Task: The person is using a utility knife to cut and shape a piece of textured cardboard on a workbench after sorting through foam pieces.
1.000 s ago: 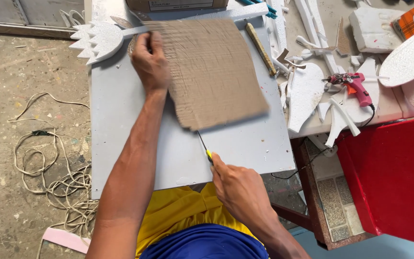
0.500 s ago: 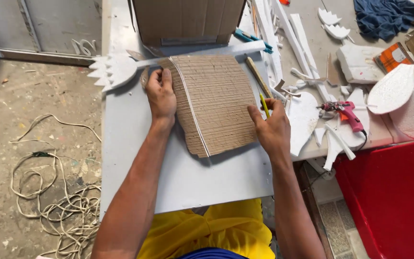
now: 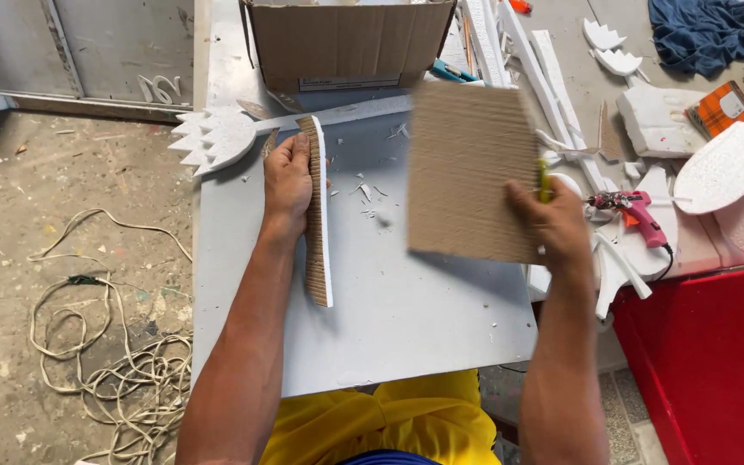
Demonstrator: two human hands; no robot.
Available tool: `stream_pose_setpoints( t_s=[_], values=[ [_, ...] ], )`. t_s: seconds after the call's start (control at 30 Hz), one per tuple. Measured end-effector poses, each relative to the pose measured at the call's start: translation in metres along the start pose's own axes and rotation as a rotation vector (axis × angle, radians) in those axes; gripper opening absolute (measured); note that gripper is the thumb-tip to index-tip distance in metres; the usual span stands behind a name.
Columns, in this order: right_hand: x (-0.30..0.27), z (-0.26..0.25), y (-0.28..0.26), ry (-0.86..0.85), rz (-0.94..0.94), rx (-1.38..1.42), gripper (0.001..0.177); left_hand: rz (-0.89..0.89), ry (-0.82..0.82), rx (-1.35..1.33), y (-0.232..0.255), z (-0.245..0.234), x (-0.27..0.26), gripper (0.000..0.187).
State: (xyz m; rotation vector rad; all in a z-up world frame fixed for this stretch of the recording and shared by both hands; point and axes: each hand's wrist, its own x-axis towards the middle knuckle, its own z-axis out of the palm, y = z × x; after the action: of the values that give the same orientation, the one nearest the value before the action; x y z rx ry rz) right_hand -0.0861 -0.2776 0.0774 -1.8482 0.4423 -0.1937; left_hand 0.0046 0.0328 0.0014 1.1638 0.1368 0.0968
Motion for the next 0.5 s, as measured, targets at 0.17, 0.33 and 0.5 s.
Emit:
stream_pose_setpoints(
  t_s=[0.17, 0.33, 0.5],
  values=[
    [0.042, -0.063, 0.022, 0.157, -0.002, -0.087, 0.043, 0.012, -0.089, 0.125, 0.008, 0.008, -0.008, 0.023],
    [0.070, -0.084, 0.036, 0.519, -0.118, -0.744, 0.057, 0.010, -0.189, 0.194, 0.023, 0.009, -0.018, 0.031],
    [0.011, 0.028, -0.053, 0.061, -0.590, -0.301, 0.036, 0.041, -0.216, 0.263, 0.016, 0.005, -0.009, 0.028]
  ],
)
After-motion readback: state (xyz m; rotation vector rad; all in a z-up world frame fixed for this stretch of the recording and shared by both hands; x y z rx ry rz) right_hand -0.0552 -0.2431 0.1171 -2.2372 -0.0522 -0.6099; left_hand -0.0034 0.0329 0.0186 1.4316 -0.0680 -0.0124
